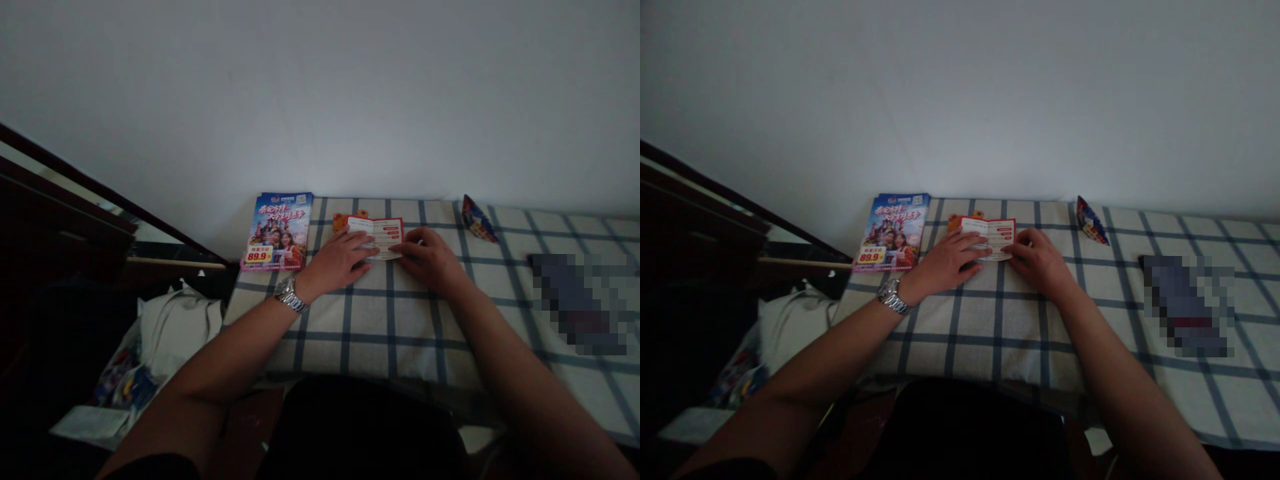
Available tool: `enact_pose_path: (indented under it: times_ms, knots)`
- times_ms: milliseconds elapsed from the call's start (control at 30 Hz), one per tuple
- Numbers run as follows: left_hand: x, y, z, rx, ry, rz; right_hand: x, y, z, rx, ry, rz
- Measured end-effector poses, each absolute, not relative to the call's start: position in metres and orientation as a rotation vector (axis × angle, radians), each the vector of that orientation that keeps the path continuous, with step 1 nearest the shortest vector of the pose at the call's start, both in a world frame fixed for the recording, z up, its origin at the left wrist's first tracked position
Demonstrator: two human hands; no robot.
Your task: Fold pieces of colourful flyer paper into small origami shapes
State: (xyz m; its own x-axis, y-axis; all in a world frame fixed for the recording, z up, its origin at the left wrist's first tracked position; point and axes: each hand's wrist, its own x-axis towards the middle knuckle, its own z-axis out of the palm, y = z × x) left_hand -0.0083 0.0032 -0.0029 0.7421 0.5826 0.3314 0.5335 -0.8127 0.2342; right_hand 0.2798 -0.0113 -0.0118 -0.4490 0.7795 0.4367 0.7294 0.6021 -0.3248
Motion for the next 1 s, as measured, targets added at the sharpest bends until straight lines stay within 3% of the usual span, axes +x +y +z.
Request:
enact_pose_path:
  times_ms: [200, 500, 1000]
  knots:
    - [-0.008, 0.006, -0.008, 2.783, 0.899, 0.573, 0.282, -0.012, -0.010, -1.143, -2.297, 0.078]
    - [-0.009, 0.006, -0.007, 2.779, 0.837, 0.600, 0.284, -0.010, -0.011, -1.061, -2.314, 0.317]
    - [-0.002, 0.004, -0.010, 2.814, 0.739, 0.641, 0.269, -0.006, -0.010, -1.305, -2.172, 0.179]
